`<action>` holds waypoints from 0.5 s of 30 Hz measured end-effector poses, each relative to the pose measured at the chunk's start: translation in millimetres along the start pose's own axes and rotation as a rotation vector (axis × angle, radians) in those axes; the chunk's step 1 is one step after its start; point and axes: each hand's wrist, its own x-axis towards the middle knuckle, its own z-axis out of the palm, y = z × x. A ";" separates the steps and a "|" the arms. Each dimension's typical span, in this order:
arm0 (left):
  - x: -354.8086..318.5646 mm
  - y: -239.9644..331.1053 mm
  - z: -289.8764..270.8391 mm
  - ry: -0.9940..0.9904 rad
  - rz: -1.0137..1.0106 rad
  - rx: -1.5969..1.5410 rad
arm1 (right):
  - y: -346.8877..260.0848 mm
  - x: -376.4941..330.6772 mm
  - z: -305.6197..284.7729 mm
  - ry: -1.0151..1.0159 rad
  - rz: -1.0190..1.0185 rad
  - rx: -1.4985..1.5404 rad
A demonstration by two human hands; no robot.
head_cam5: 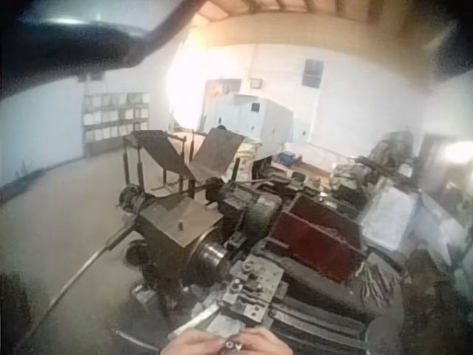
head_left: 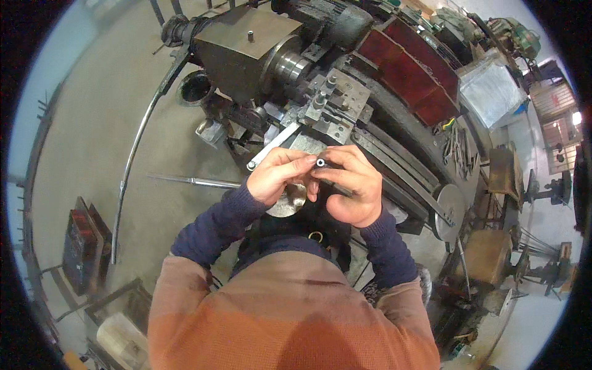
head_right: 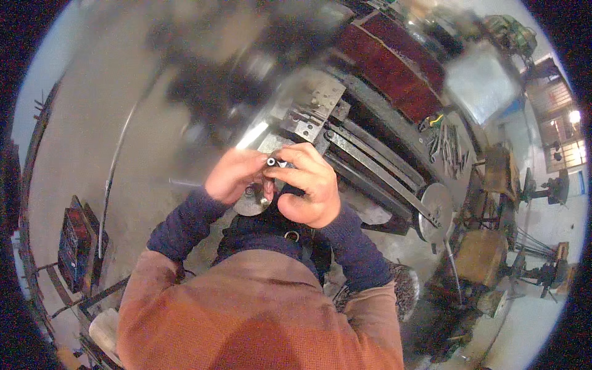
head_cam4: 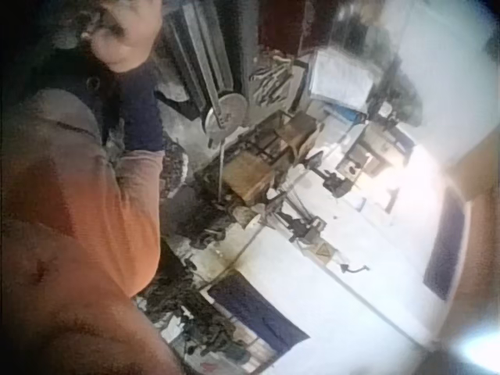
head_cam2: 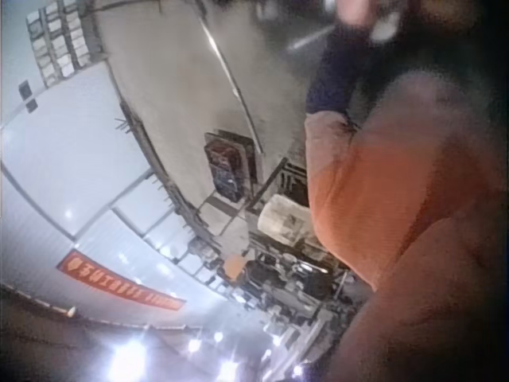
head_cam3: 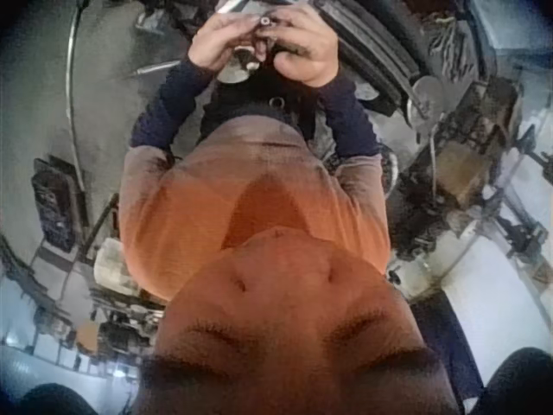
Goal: The person repeatedly loads small cylindrical metal pieces into a metal lathe, operates the machine controls to process each piece, then removes the finished part and places it into a collection bin. This cycle is performed multiple times in sequence.
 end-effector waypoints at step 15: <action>-0.1 -2.3 -4.5 0.038 -0.055 -0.092 | 15.3 -4.3 6.7 -0.031 0.065 0.113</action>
